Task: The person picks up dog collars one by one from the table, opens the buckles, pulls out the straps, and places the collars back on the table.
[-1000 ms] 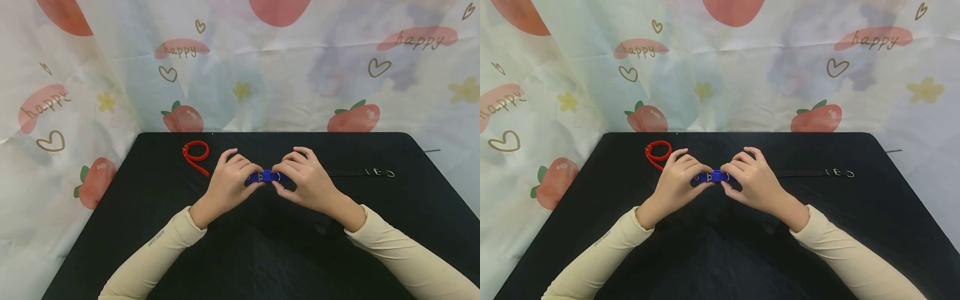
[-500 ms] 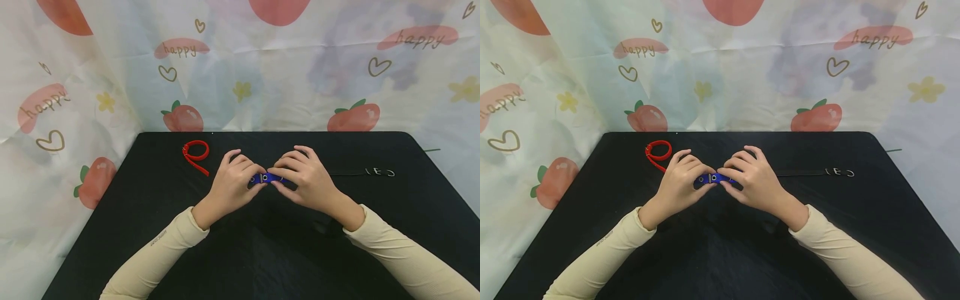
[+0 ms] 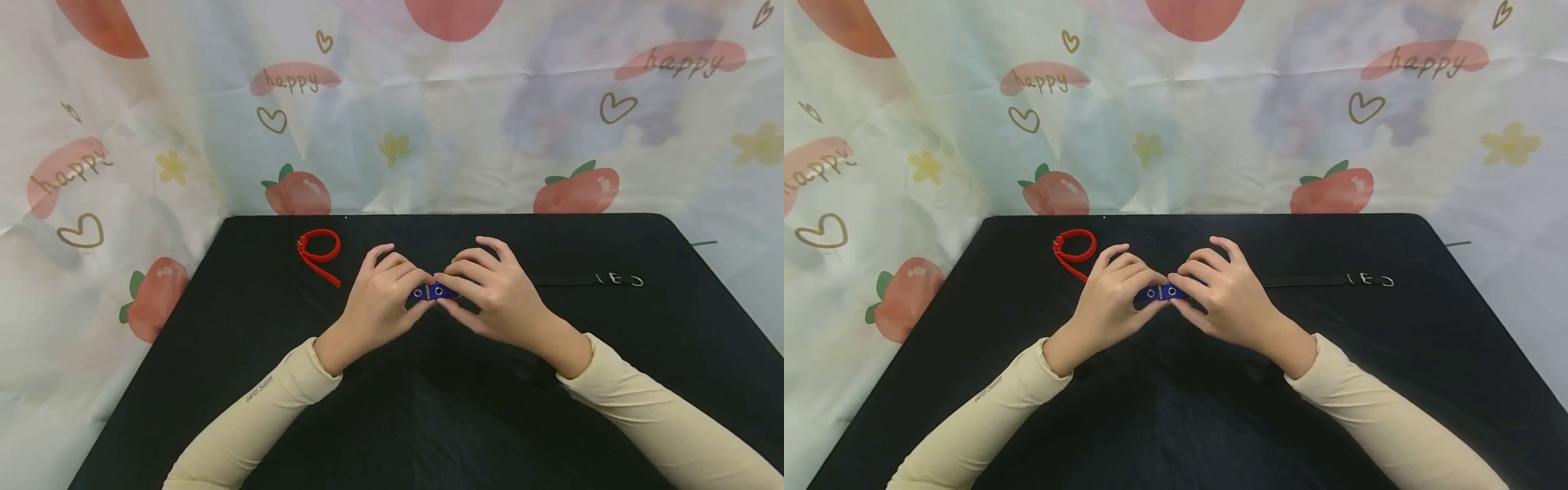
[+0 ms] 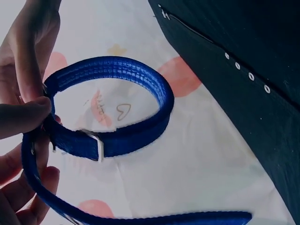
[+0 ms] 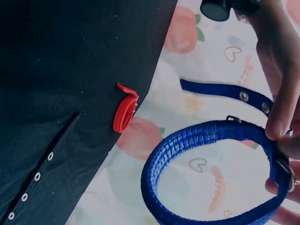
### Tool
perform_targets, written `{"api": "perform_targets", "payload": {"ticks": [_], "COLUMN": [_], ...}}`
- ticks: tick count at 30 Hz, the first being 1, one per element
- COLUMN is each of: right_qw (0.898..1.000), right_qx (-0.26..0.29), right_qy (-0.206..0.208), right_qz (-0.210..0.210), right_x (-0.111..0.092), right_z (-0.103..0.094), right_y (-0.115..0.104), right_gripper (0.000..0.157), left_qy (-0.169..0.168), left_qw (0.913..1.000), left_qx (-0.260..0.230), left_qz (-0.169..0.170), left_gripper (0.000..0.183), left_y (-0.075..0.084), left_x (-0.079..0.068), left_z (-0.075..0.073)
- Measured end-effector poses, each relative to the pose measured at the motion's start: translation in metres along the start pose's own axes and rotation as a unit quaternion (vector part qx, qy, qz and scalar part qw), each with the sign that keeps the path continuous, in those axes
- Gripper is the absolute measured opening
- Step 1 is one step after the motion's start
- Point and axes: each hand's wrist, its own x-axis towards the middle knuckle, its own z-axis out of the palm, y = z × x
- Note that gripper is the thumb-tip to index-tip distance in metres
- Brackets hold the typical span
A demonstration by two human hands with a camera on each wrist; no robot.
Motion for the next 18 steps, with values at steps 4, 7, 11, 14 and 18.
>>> {"api": "perform_targets", "payload": {"ticks": [4, 7, 11, 14, 18], "right_qw": [1.000, 1.000, 1.000, 0.999, 0.999], "right_qx": [-0.010, -0.012, -0.006, -0.010, -0.023], "right_qy": [0.009, 0.016, 0.020, 0.022, 0.025], "right_qz": [-0.004, -0.004, -0.014, -0.021, -0.015], "right_x": [-0.0007, -0.0022, -0.0005, 0.0009, -0.0007], "right_z": [0.0007, 0.0011, 0.0047, 0.0066, 0.0045], "right_y": [0.0024, 0.0043, 0.0027, 0.0016, 0.0025], "right_gripper": [0.040, 0.044, 0.042, 0.041, 0.045], "left_qy": [-0.002, -0.003, -0.002, -0.003, -0.005], "left_qw": [0.9997, 0.9995, 0.9994, 0.9990, 0.9983], "left_qx": [0.023, 0.030, 0.033, 0.045, 0.058], "left_qz": [-0.009, -0.012, -0.002, 0.003, -0.001], "left_gripper": [0.019, 0.021, 0.017, 0.015, 0.016], "left_y": [-0.0006, -0.0012, -0.0009, -0.0003, -0.0004], "left_x": [0.0007, 0.0005, 0.0019, 0.0022, 0.0010], "left_z": [-0.0021, -0.0032, -0.0022, -0.0020, -0.0039]}}
